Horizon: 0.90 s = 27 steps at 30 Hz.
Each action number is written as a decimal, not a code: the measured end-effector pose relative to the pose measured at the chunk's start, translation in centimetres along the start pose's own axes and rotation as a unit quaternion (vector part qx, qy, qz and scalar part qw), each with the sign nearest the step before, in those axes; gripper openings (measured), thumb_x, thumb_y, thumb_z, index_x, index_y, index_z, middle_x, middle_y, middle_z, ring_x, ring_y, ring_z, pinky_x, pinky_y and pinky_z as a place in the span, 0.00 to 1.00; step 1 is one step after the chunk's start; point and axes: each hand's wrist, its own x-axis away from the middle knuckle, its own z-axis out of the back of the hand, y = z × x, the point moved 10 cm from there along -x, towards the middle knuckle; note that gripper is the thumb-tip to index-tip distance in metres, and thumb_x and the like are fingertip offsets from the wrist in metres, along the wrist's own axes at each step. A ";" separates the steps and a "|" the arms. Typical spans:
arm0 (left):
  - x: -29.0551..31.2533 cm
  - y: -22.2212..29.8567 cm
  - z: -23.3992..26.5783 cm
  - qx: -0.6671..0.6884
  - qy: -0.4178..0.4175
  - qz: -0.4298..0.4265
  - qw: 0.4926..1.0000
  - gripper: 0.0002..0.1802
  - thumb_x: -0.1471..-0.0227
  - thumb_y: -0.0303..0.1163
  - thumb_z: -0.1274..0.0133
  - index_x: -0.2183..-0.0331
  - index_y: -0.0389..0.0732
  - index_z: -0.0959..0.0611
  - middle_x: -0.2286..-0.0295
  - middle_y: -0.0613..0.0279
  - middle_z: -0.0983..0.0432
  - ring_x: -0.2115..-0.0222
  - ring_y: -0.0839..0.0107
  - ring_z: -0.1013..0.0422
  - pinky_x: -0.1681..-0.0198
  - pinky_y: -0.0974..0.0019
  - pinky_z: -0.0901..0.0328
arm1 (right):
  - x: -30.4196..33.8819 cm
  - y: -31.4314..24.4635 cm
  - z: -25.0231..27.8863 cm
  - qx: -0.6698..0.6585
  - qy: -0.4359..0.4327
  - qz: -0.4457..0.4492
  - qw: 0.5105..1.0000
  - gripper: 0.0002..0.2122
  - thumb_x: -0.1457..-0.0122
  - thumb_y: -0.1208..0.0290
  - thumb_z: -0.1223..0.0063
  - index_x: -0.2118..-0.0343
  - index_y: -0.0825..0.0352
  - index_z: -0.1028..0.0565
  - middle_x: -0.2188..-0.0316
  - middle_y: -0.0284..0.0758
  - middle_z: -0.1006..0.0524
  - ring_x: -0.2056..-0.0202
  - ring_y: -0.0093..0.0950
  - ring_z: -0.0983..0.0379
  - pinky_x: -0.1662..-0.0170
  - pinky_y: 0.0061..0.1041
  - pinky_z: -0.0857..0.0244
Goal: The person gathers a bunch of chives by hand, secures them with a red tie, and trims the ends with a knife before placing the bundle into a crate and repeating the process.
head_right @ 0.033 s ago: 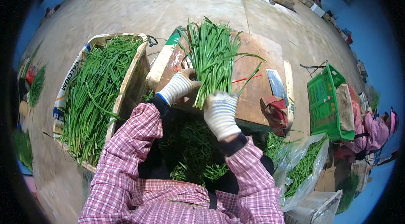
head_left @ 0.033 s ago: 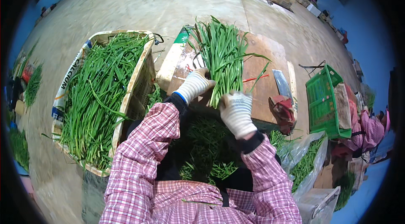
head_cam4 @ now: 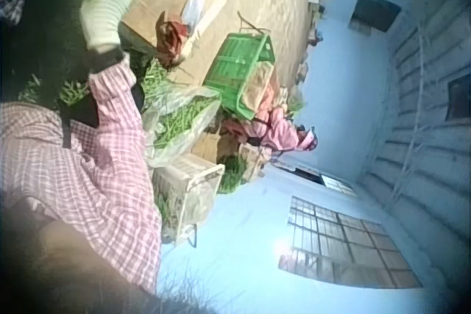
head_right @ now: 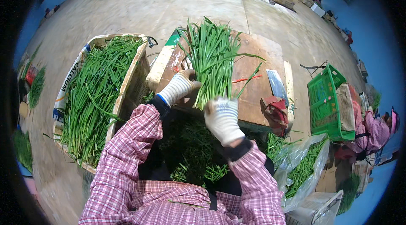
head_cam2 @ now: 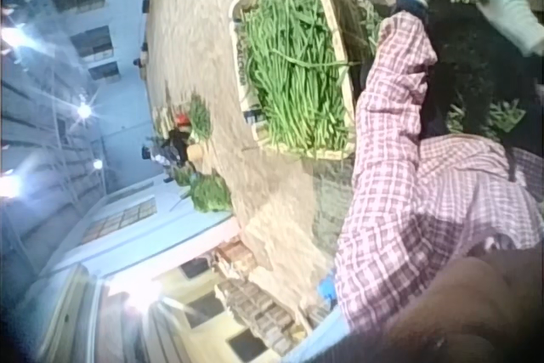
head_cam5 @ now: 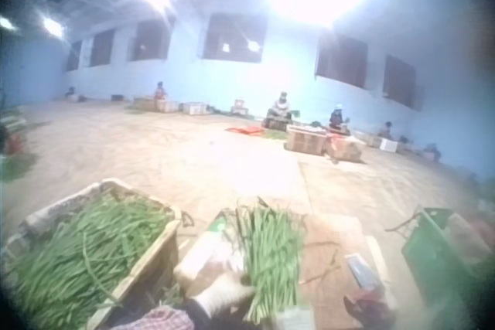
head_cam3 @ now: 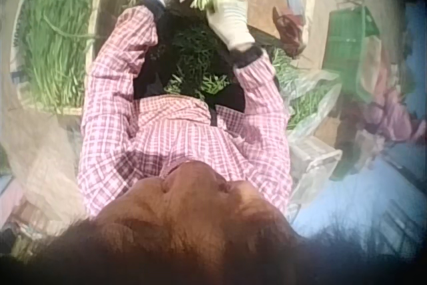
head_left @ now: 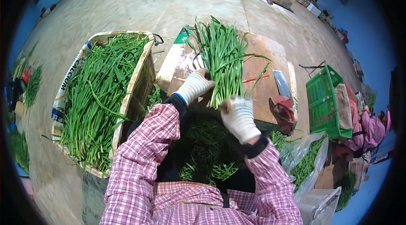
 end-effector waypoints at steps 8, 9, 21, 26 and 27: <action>1.2 0.9 0.5 0.000 0.020 0.003 1.000 0.27 0.56 0.41 0.34 0.60 0.31 0.22 0.76 0.59 0.25 0.75 0.71 0.28 0.71 0.66 0.31 | 5.0 6.8 0.4 -0.267 0.012 -0.111 0.957 0.08 0.46 0.71 0.43 0.66 0.69 0.20 0.74 0.42 0.21 0.71 0.32 0.23 0.64 0.29 0.30; 1.1 1.0 0.4 -0.003 0.020 -0.001 1.000 0.27 0.56 0.41 0.34 0.60 0.31 0.22 0.76 0.59 0.25 0.75 0.71 0.28 0.71 0.66 0.31 | 4.7 8.0 0.2 -0.306 0.040 -0.148 0.940 0.08 0.45 0.72 0.43 0.65 0.69 0.20 0.75 0.41 0.21 0.72 0.29 0.24 0.65 0.27 0.31; 0.8 -3.2 -0.7 0.173 -0.024 0.071 0.982 0.24 0.59 0.36 0.32 0.63 0.34 0.25 0.81 0.67 0.33 0.83 0.75 0.33 0.81 0.68 0.37 | -4.3 4.7 0.8 -0.227 0.074 -0.101 0.966 0.07 0.43 0.69 0.47 0.66 0.66 0.20 0.70 0.46 0.20 0.63 0.44 0.23 0.58 0.38 0.31; 1.5 -2.4 -0.9 0.216 -0.056 0.109 0.969 0.20 0.55 0.29 0.36 0.60 0.37 0.25 0.79 0.69 0.31 0.82 0.78 0.34 0.82 0.71 0.38 | -5.5 3.7 1.1 -0.136 0.052 -0.078 0.986 0.13 0.46 0.71 0.44 0.56 0.58 0.23 0.58 0.46 0.24 0.58 0.44 0.25 0.56 0.42 0.31; 1.6 -2.4 -0.7 0.218 -0.055 0.110 0.968 0.20 0.55 0.29 0.36 0.60 0.37 0.25 0.79 0.69 0.31 0.82 0.78 0.34 0.82 0.71 0.38 | -5.7 3.5 1.4 -0.135 0.051 -0.076 0.987 0.13 0.46 0.71 0.44 0.56 0.58 0.23 0.58 0.46 0.24 0.58 0.44 0.25 0.56 0.42 0.31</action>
